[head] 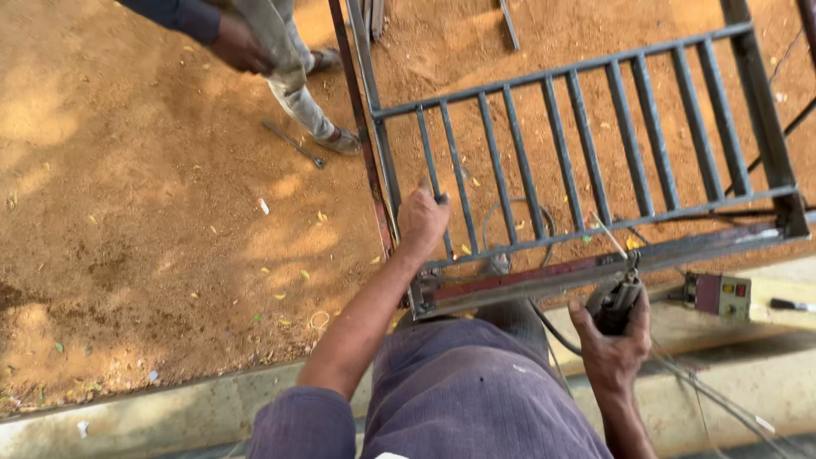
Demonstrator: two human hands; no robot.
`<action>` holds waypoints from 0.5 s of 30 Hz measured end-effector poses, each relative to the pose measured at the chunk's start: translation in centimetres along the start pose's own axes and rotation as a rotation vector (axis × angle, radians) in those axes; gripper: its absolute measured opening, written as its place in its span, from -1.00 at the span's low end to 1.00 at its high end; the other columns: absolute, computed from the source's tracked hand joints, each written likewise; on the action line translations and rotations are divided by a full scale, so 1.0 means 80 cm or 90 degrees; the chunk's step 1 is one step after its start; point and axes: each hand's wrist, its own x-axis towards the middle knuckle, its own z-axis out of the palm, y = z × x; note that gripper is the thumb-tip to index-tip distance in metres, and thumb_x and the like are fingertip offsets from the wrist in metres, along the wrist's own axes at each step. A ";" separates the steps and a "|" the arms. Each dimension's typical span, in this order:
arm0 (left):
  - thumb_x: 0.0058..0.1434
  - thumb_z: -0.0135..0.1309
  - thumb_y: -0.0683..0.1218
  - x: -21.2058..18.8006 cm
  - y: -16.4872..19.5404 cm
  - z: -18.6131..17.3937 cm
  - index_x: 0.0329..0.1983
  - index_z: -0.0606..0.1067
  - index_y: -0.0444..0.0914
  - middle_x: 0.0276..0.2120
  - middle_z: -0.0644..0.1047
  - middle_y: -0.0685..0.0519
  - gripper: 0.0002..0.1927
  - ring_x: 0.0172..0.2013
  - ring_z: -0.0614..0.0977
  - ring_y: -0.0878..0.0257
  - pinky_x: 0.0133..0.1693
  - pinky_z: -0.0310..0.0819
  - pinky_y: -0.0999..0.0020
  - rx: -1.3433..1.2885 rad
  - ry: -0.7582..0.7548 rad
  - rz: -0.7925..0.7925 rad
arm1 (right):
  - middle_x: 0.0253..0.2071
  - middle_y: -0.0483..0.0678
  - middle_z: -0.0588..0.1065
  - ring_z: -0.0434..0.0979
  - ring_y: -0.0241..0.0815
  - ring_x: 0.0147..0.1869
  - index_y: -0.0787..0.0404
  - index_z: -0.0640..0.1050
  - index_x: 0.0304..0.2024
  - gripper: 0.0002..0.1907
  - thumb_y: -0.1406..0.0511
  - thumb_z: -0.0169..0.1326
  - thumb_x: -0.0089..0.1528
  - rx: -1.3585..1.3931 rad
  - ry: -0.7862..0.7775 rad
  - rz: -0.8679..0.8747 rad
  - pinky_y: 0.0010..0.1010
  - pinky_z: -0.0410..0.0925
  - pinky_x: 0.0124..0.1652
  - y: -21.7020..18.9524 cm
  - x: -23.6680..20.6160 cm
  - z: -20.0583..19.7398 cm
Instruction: The person welds components of a metal frame, using a welding torch to join horizontal and vertical metal bars. The person positions the metal pieces by hand, applies the torch to create weld joints, and holds the frame steady throughout the process.
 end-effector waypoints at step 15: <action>0.03 0.31 -0.05 0.051 -0.020 0.062 -0.46 0.58 -0.18 -0.54 0.62 -0.03 -0.85 -0.55 0.65 0.13 -0.49 0.55 0.18 0.227 0.262 0.047 | 0.09 0.13 0.48 0.52 -0.10 0.10 0.32 0.27 0.45 0.06 0.03 0.41 0.04 -0.150 -0.120 0.076 -0.27 0.43 0.03 0.033 0.172 -0.056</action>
